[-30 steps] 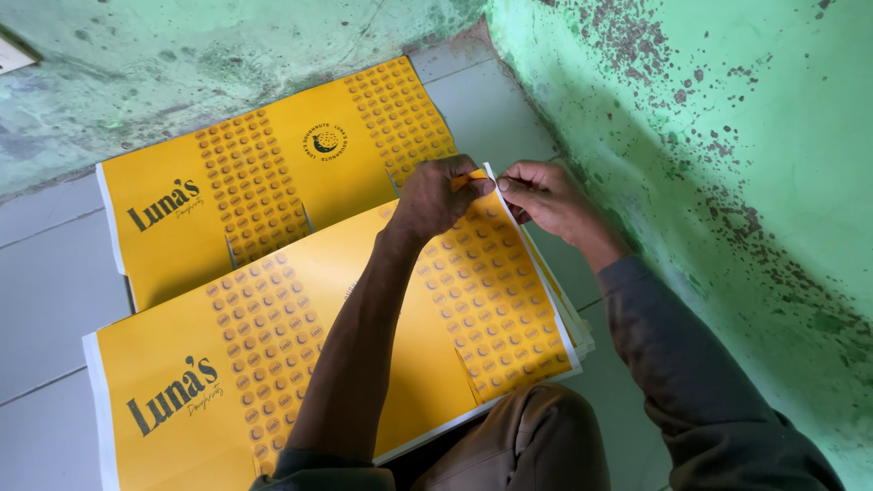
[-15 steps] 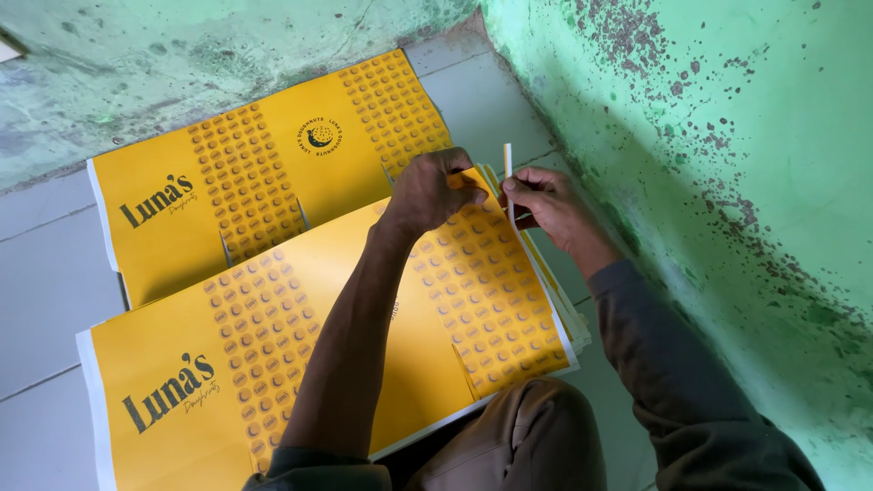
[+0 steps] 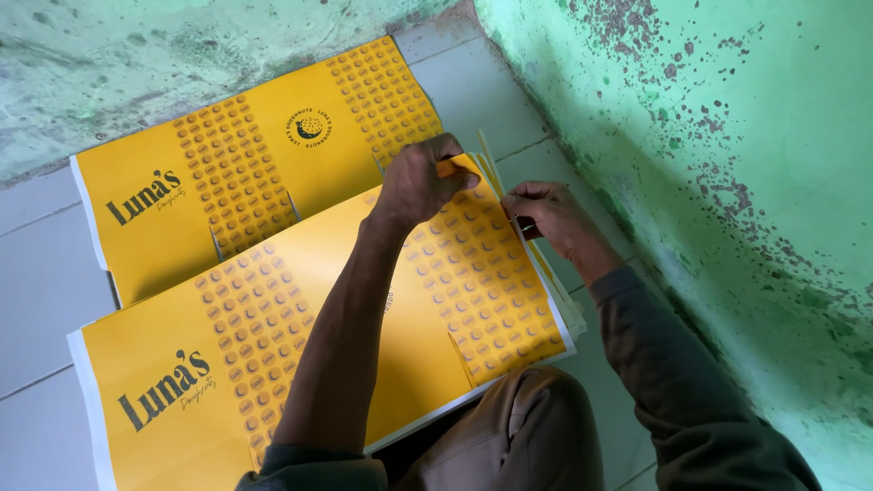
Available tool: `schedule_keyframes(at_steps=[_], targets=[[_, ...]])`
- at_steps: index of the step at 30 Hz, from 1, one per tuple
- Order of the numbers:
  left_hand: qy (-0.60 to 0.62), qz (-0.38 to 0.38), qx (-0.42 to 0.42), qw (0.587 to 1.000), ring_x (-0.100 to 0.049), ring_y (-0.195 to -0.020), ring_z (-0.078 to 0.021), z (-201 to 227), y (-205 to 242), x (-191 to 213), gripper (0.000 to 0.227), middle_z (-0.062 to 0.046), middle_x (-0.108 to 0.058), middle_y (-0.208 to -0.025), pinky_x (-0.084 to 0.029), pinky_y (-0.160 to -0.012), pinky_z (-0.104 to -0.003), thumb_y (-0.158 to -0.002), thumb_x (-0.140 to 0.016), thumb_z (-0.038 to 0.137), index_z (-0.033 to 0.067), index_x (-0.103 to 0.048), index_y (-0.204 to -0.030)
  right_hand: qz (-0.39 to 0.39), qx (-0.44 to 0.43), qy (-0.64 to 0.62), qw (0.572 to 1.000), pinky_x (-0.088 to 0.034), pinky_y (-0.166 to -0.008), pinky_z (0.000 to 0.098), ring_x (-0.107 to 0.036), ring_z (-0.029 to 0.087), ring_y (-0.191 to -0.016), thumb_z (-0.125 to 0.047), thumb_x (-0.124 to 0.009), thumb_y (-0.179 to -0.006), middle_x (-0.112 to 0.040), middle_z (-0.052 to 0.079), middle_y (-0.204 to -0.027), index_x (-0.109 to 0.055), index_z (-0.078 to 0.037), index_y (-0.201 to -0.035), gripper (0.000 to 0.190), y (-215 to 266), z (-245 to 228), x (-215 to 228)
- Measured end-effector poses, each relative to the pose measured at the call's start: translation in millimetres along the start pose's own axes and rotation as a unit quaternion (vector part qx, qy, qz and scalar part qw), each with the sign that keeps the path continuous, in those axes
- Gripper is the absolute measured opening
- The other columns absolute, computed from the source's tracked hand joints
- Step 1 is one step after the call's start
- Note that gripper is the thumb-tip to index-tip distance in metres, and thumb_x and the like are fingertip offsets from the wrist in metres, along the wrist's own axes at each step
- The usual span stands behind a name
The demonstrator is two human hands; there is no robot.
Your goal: Tearing off the white margins or strips from printed yellow cardboard sheets, likely for packaging.
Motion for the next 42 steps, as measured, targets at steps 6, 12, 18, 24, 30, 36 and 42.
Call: schedule_keyframes(at_steps=[6,12,18,24,30,36,42], targets=[[-0.001,0.018,-0.015,1.000,-0.072,-0.088,-0.0374,0.4,-1.3,11.2,0.025,-0.009,-0.075,-0.084,-0.055,-0.076,-0.046,-0.079,-0.089,0.018,0.0117,-0.068,-0.091,-0.020,0.005,0.029,0.999,-0.061,-0.065,0.0383,-0.064,0.019,-0.076,-0.043,-0.076,-0.096,-0.068,0.009,-0.083,-0.073,-0.006,-0.094,0.037,12.2,-5.6,2.1],[-0.015,0.027,0.000,1.000,-0.072,-0.086,-0.0355,-3.7,-2.7,13.6,0.025,-0.006,-0.074,-0.082,-0.054,-0.076,-0.045,-0.080,-0.089,0.019,0.0125,-0.068,-0.090,-0.035,0.021,0.066,0.997,-0.061,-0.067,0.0361,-0.066,0.019,-0.075,-0.041,-0.074,-0.097,-0.069,0.010,-0.082,-0.073,-0.003,-0.097,0.038,15.3,15.0,6.5],[-0.019,0.026,0.015,0.999,-0.072,-0.089,-0.0348,-12.1,-2.7,11.8,0.025,-0.004,-0.075,-0.085,-0.054,-0.078,-0.046,-0.081,-0.089,0.021,0.0143,-0.069,-0.093,-0.006,0.006,0.040,0.999,-0.061,-0.064,0.0342,-0.067,0.019,-0.072,-0.038,-0.067,-0.103,-0.068,0.010,-0.080,-0.072,-0.002,-0.097,0.037,19.3,39.6,10.9],[-0.027,0.022,0.029,0.999,-0.072,-0.097,-0.0375,-4.0,-1.7,14.4,0.024,-0.006,-0.076,-0.090,-0.055,-0.084,-0.051,-0.082,-0.088,0.020,0.0132,-0.069,-0.095,0.008,0.040,0.059,0.997,-0.059,-0.060,0.0340,-0.064,0.019,-0.065,-0.026,-0.065,-0.104,-0.062,0.011,-0.071,-0.070,0.002,-0.093,0.030,13.5,58.7,21.2],[-0.027,0.019,0.042,0.999,-0.071,-0.100,-0.0392,-22.5,-2.7,9.8,0.027,-0.007,-0.076,-0.093,-0.055,-0.086,-0.053,-0.082,-0.089,0.022,0.0138,-0.069,-0.097,0.020,0.043,0.053,0.997,-0.058,-0.062,0.0370,-0.060,0.019,-0.068,-0.023,-0.057,-0.108,-0.061,0.012,-0.072,-0.067,0.003,-0.094,0.031,16.4,65.0,22.4],[-0.037,0.016,0.036,0.999,-0.072,-0.099,-0.0365,-10.1,-3.1,11.9,0.024,-0.005,-0.076,-0.092,-0.055,-0.085,-0.051,-0.083,-0.088,0.020,0.0146,-0.069,-0.096,-0.006,0.034,0.045,0.998,-0.056,-0.064,0.0330,-0.059,0.017,-0.070,-0.026,-0.060,-0.107,-0.061,0.010,-0.075,-0.067,0.002,-0.093,0.032,23.9,58.0,15.7],[-0.030,0.006,0.036,0.999,-0.072,-0.098,-0.0365,-12.7,-0.4,4.2,0.024,-0.005,-0.076,-0.090,-0.055,-0.084,-0.052,-0.082,-0.088,0.023,0.0147,-0.068,-0.094,0.032,0.032,0.043,0.998,-0.048,-0.052,0.0297,-0.054,0.015,-0.061,-0.022,-0.057,-0.107,-0.054,0.009,-0.066,-0.066,0.000,-0.086,0.032,7.0,93.1,24.4]])
Point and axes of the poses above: each hand's wrist, its own y-axis away from the middle knuckle, its own x-axis out of the back of the hand, z = x × y, the point moved 10 cm from there along -y, towards the middle knuckle
